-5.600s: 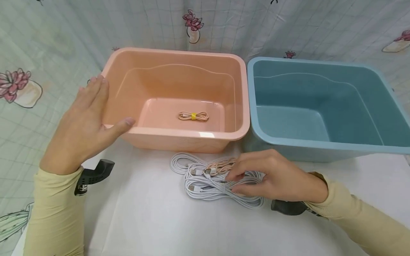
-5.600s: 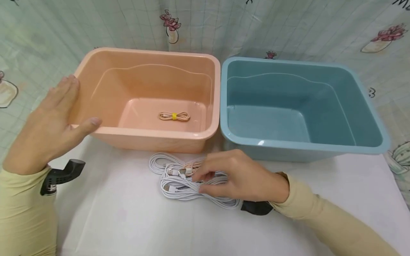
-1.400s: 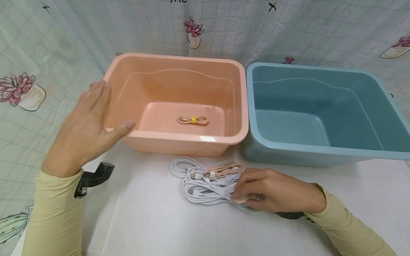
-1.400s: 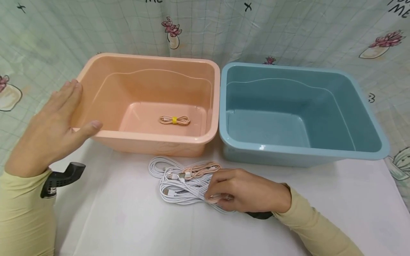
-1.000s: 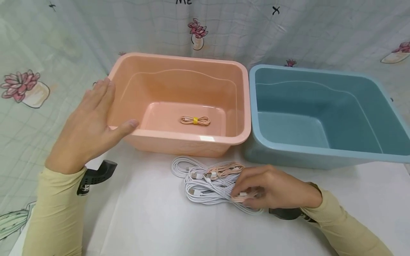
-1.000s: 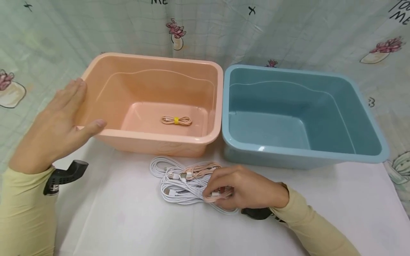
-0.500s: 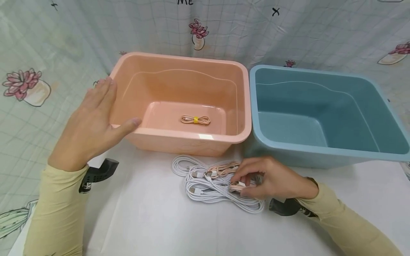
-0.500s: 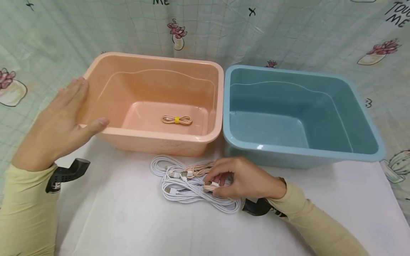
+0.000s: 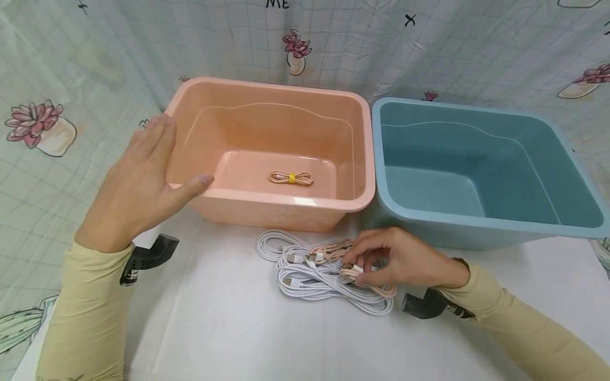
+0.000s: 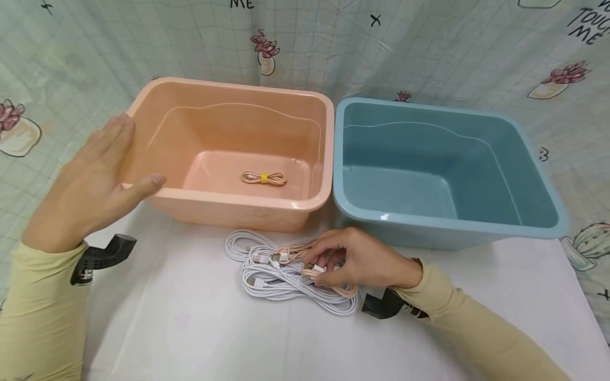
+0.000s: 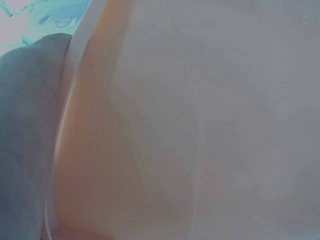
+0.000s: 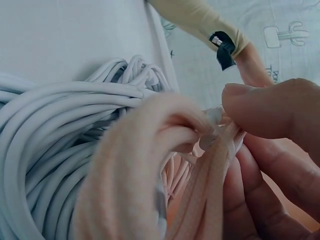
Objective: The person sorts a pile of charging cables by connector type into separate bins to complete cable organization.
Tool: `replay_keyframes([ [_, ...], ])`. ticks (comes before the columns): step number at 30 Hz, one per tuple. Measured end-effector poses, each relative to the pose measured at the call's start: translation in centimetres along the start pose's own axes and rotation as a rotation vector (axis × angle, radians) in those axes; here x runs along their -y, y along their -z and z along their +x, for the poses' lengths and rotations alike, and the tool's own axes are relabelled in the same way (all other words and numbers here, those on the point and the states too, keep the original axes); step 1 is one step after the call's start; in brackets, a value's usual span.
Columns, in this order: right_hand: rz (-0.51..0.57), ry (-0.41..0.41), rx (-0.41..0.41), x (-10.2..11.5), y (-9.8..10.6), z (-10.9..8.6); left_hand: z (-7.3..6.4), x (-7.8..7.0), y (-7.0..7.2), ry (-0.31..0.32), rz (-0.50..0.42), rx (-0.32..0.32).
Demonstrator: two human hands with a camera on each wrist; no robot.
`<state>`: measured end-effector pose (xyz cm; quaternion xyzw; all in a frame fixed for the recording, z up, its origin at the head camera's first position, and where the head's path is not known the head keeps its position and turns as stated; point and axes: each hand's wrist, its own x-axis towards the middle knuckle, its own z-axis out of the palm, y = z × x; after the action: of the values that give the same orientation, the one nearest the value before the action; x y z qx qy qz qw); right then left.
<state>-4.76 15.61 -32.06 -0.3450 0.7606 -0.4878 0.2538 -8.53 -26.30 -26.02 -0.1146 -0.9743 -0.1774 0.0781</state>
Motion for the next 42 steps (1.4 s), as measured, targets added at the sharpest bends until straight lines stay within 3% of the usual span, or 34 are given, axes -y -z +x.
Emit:
replay_keyframes([
  [18,-0.033,-0.081,0.036,2.4,0.3,0.9,0.0,0.1,0.1,-0.002,0.002,0.01],
  [42,-0.178,-0.042,0.14,6.2,-0.3,2.7,-0.2,0.0,0.1,-0.002,0.008,0.013],
])
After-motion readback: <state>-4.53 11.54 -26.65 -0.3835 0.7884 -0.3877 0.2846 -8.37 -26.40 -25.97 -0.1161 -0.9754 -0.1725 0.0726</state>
